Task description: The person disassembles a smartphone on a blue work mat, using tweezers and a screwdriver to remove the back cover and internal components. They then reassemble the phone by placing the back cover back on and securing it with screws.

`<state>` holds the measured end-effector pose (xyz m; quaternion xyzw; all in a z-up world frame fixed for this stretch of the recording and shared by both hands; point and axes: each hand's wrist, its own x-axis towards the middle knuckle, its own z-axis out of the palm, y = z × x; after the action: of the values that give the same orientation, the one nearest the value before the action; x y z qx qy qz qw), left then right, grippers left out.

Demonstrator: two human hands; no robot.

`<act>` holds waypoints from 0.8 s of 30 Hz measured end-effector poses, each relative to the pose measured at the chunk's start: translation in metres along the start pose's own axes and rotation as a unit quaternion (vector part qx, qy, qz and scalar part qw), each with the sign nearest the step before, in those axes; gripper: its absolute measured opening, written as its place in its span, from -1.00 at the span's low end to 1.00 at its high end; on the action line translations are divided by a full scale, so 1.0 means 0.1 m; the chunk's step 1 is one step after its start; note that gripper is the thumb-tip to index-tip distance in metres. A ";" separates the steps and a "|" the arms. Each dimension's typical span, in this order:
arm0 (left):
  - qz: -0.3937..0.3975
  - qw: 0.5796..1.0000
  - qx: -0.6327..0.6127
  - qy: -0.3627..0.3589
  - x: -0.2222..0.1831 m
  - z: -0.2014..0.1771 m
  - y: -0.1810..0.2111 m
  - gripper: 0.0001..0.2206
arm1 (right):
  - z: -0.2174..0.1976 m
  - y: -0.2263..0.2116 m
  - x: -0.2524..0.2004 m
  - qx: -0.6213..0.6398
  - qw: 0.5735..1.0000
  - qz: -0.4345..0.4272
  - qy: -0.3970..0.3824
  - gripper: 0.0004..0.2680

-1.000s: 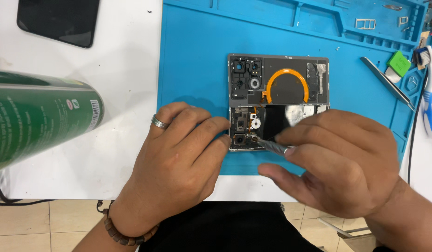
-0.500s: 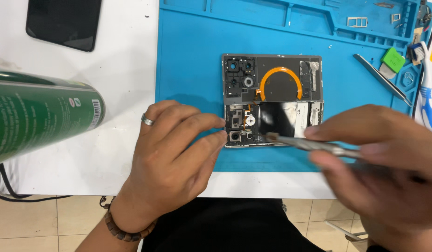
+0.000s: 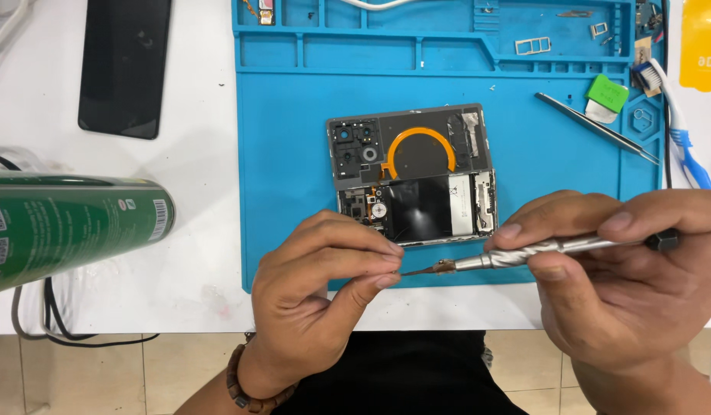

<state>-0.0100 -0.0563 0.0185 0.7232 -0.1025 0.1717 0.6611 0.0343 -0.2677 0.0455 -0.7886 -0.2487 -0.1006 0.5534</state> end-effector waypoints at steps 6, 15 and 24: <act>0.002 1.000 -0.001 -0.005 0.00 0.05 0.02 -0.99 | -0.03 0.02 -0.04 0.011 1.000 0.014 0.016 -0.74; -0.001 1.000 0.005 -0.008 0.01 0.07 0.04 -0.98 | -0.06 0.05 -0.09 -0.017 1.000 -0.006 0.014 -0.75; -0.014 0.999 0.034 -0.007 0.05 0.10 0.05 -0.97 | -0.21 -0.08 0.03 -0.044 0.988 -0.108 -0.104 -0.69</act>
<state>-0.0062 -0.0666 0.0247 0.7477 -0.0912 0.1602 0.6379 0.0350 -0.2846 0.0610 -0.7868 -0.3834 -0.0880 0.4756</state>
